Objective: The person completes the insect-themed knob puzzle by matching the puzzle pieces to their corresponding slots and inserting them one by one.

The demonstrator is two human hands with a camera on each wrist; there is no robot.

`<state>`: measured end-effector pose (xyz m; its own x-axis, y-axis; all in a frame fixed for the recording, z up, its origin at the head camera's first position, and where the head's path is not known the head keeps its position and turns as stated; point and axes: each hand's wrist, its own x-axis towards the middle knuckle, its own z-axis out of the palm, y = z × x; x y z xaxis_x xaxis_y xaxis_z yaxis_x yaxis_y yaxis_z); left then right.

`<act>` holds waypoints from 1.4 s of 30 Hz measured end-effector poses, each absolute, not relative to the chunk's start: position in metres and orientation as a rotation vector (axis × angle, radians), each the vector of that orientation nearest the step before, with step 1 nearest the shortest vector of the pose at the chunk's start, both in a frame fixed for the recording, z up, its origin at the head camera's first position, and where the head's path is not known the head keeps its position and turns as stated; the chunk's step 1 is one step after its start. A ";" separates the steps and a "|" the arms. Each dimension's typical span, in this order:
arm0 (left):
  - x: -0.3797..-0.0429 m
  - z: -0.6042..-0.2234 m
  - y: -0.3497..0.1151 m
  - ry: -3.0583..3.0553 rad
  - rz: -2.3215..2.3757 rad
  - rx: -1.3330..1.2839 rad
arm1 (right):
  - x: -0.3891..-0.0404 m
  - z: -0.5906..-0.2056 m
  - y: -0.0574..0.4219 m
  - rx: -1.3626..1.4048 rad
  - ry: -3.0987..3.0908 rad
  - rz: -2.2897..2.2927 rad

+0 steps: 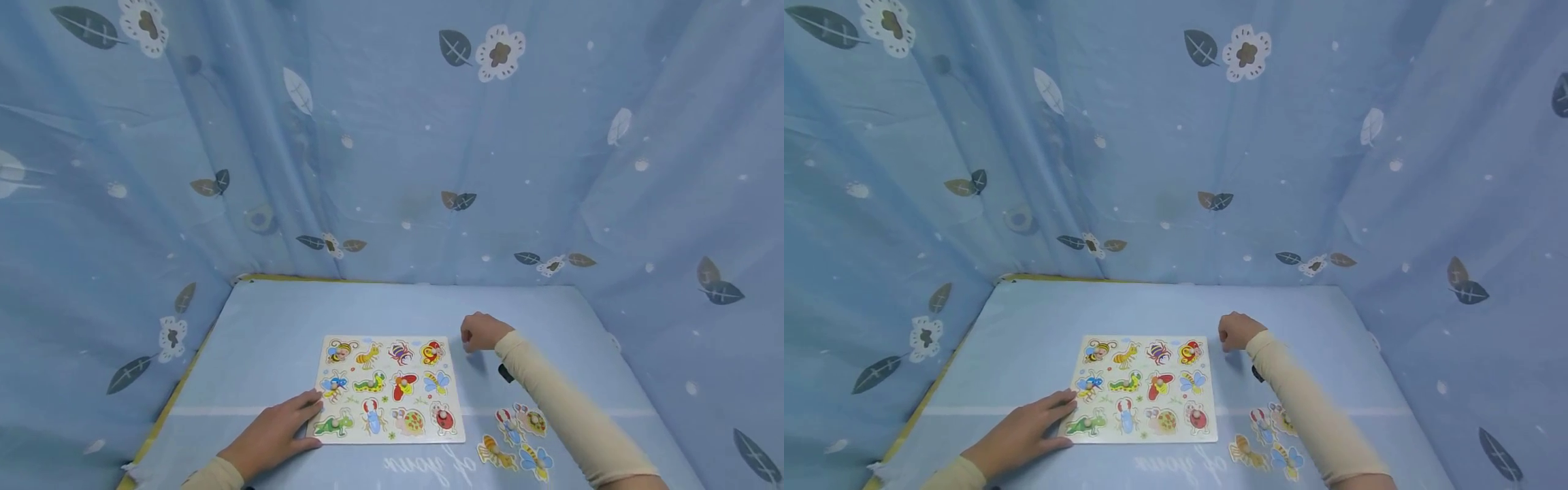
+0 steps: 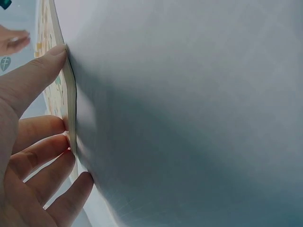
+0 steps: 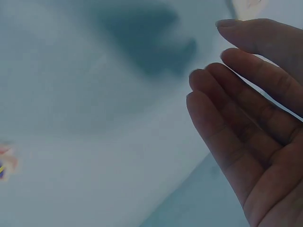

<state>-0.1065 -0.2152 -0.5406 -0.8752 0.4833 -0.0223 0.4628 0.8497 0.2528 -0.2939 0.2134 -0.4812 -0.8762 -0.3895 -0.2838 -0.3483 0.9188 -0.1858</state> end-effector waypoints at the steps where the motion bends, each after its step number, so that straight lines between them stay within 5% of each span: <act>1: -0.107 -0.540 -0.216 2.949 0.364 0.750 | -0.294 -0.480 0.223 -0.539 2.761 -0.194; 22: -0.105 -0.541 -0.218 3.024 0.320 0.741 | -0.255 -0.498 0.344 -0.030 2.656 -0.322; 42: -0.108 -0.542 -0.216 2.982 0.313 0.789 | -0.257 -0.489 0.331 -0.025 2.650 -0.280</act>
